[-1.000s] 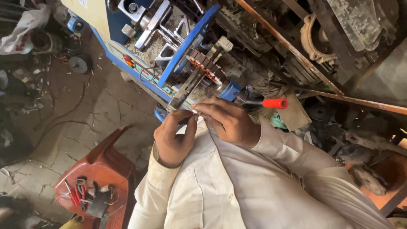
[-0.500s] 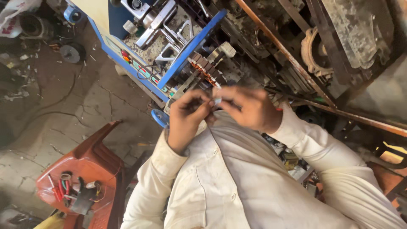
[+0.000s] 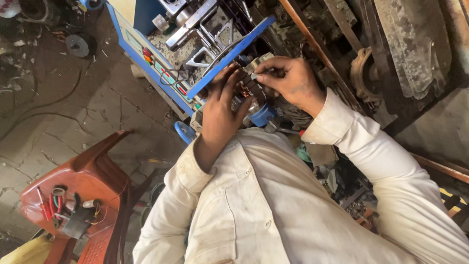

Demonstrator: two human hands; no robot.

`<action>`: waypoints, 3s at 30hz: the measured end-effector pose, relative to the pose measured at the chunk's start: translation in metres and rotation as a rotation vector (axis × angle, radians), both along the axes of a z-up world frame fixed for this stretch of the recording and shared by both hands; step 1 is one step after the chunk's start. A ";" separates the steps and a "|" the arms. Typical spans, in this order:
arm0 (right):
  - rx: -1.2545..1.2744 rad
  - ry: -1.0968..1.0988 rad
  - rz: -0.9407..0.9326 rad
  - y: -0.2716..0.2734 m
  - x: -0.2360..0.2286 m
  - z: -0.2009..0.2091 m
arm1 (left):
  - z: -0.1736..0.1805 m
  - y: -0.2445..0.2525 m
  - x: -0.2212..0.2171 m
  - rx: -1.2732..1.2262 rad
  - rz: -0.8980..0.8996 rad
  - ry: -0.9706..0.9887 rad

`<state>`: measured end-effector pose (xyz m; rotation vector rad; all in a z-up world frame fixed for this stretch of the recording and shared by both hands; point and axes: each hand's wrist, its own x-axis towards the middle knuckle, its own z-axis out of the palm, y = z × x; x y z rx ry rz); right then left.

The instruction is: The person inserts small white cylindrical components into slots on a copper-wound rotor using their hands. They repeatedly pick up the components, align them, and press them into place on the machine part.

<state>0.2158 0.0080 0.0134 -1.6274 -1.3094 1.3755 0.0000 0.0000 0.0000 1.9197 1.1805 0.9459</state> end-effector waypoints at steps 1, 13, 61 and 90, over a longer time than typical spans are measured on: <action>0.026 0.038 0.011 -0.001 0.000 -0.002 | -0.001 -0.001 -0.001 0.019 -0.005 0.009; 0.517 -0.220 0.458 0.023 0.021 -0.003 | -0.004 -0.001 -0.002 0.026 -0.018 0.018; 0.333 -0.293 0.328 0.004 0.020 -0.007 | -0.008 0.002 0.007 0.064 0.138 -0.074; 0.559 -0.217 0.552 0.012 0.036 -0.026 | -0.012 -0.013 0.002 -0.098 0.055 -0.096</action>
